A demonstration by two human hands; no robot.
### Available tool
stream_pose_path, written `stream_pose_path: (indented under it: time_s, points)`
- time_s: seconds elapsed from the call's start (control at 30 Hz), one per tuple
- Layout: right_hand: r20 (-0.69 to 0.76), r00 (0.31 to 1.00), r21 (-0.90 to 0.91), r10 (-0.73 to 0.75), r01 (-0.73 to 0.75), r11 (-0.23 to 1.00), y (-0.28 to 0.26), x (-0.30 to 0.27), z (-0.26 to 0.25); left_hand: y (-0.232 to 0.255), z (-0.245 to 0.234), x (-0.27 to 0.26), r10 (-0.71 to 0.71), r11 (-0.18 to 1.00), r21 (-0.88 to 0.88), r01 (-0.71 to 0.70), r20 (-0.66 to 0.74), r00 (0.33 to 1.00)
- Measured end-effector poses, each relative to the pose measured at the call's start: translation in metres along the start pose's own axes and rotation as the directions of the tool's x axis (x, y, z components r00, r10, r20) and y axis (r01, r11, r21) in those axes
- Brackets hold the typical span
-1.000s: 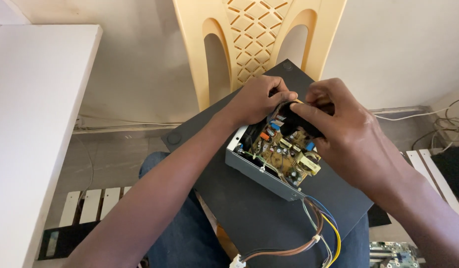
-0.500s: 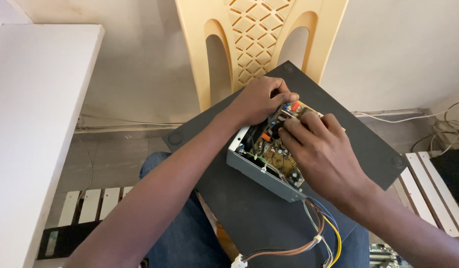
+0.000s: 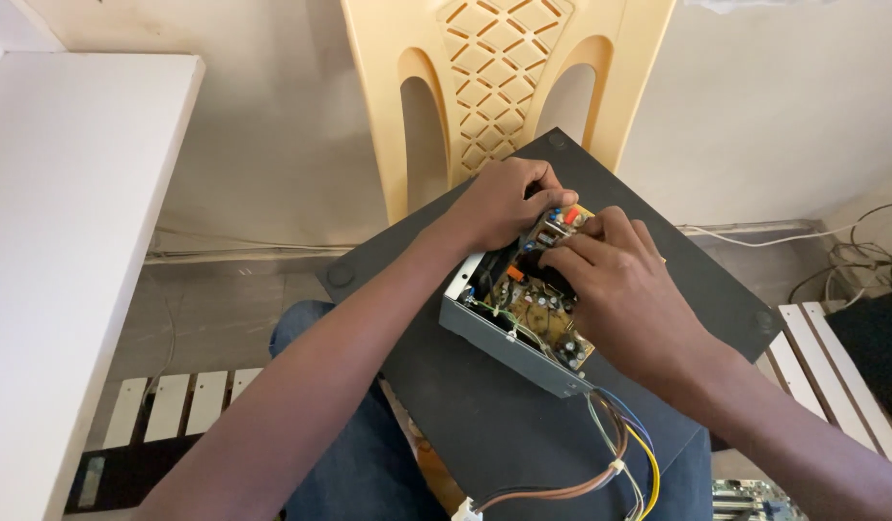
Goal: Cleaning a power supply circuit board using a toothbrush and a cloth to remove dust and debris.
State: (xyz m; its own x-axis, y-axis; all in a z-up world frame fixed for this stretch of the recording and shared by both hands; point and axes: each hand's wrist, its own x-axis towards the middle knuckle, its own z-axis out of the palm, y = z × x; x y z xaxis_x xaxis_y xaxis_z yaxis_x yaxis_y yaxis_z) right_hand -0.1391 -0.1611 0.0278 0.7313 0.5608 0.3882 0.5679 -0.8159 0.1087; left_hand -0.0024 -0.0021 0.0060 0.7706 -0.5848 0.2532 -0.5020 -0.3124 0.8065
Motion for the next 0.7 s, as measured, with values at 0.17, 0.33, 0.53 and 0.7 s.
stream_pose_path:
  time_s: [0.17, 0.33, 0.53, 0.7]
  points:
    - [-0.215, 0.976, 0.205, -0.041, 0.086, 0.975, -0.022, -0.013, -0.044, 0.004, -0.001, -0.005, -0.015, 0.999, -0.029, 0.014, -0.008, 1.0]
    - [-0.441, 0.703, 0.497, 0.559, -0.328, 0.804, 0.004, -0.081, -0.045, 0.002, -0.004, -0.008, 0.013, 0.999, -0.047, -0.011, 0.03, 0.999]
    - [0.226, 0.157, 0.775, 0.961, -0.627, -0.08, -0.005, -0.114, -0.024, 0.013, -0.005, -0.005, -0.024, 0.999, 0.043, 0.02, 0.078, 0.997]
    - [0.594, 0.23, 0.546, 0.771, -0.819, -0.177, -0.017, -0.089, -0.007, 0.019, -0.005, -0.003, -0.101, 0.987, 0.127, 0.094, 0.055, 0.993]
